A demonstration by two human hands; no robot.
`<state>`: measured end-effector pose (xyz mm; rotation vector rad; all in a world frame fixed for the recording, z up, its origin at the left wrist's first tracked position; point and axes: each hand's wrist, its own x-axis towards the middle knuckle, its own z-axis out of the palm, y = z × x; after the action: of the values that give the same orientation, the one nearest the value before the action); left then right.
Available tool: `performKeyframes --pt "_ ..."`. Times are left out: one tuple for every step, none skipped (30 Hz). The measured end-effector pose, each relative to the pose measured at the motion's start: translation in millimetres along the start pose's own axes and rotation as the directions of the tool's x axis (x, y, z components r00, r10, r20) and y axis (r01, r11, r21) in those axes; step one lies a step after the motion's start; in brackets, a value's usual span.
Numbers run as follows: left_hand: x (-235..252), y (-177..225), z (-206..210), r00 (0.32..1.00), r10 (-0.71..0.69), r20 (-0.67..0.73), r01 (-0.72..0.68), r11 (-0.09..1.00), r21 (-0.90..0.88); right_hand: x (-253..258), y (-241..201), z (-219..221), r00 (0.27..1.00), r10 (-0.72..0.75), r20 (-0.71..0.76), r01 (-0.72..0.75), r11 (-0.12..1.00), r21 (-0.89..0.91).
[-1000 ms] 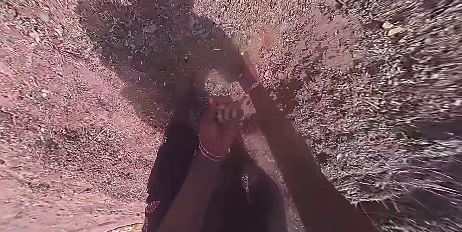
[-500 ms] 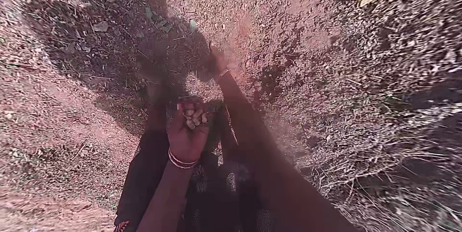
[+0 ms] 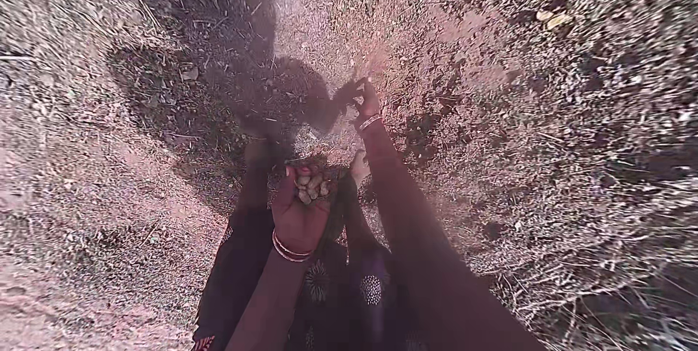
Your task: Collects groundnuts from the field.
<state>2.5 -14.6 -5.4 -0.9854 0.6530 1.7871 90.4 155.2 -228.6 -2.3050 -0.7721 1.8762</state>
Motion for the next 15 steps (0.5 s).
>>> performKeyframes --pt "-0.3 0.5 0.8 1.0 0.0 -0.017 0.0 1.0 -0.001 4.6 -4.4 16.1 1.0 -0.026 0.0 0.026 1.0 0.011" --pt "-0.2 1.4 1.5 1.0 0.005 -0.03 -0.005 1.0 0.001 1.0 -14.0 38.5 0.999 -0.036 0.003 0.036 0.999 0.041" --pt "0.4 2.3 2.1 0.999 0.013 -0.035 -0.013 1.0 0.006 -3.3 -22.2 62.6 0.996 -0.093 0.015 0.092 0.994 0.059" --pt "0.2 2.9 2.6 0.999 0.019 -0.037 -0.019 1.0 0.005 -14.1 -31.5 72.9 0.983 -0.116 0.146 0.094 0.984 0.149" --pt "-1.3 2.7 3.0 0.999 0.023 -0.043 -0.023 1.0 0.005 -29.9 -40.0 76.0 0.956 -0.142 0.257 0.094 0.977 0.192" --pt "-2.1 1.7 4.1 0.998 0.022 -0.051 -0.022 1.0 0.004 -49.0 -49.5 71.5 0.918 -0.173 0.357 0.1 0.972 0.213" --pt "-0.3 1.1 5.8 0.998 0.021 -0.054 -0.021 1.0 0.002 -68.3 -60.2 64.0 0.865 -0.213 0.454 0.118 0.966 0.229" --pt "1.5 1.9 7.5 0.998 0.026 -0.057 -0.026 1.0 -0.001 -87.4 -69.7 55.6 0.794 -0.244 0.556 0.118 0.96 0.253" --pt "1.2 2.7 8.3 0.998 0.031 -0.061 -0.031 1.0 -0.002 -105.2 -75.9 47.4 0.728 -0.271 0.629 0.118 0.954 0.275" --pt "-0.1 2.6 8.9 0.997 0.037 -0.067 -0.037 0.999 0.0 -119.4 -80.2 41.0 0.705 -0.286 0.649 0.131 0.952 0.278" --pt "-0.5 2.7 10.1 0.997 0.04 -0.07 -0.04 0.999 0.001 -122.9 -83.7 31.5 0.68 -0.287 0.675 0.164 0.956 0.242" --pt "0.8 2.8 12.0 0.997 0.045 -0.07 -0.045 0.999 -0.002 -117.7 -85.5 22.9 0.723 -0.271 0.636 0.225 0.962 0.155" --pt "1.3 3.0 14.4 0.996 0.046 -0.073 -0.047 0.999 -0.008 -109.2 -84.1 14.3 0.817 -0.238 0.525 0.249 0.967 0.051" --pt "1.8 3.1 16.7 0.996 0.043 -0.073 -0.045 0.999 -0.024 -96.6 -80.3 5.5 0.903 -0.207 0.377 0.245 0.968 -0.056" --pt "3.0 3.7 18.9 0.997 0.04 -0.07 -0.043 0.998 -0.041 -81.3 -76.4 -4.3 0.942 -0.2 0.268 0.253 0.951 -0.179"
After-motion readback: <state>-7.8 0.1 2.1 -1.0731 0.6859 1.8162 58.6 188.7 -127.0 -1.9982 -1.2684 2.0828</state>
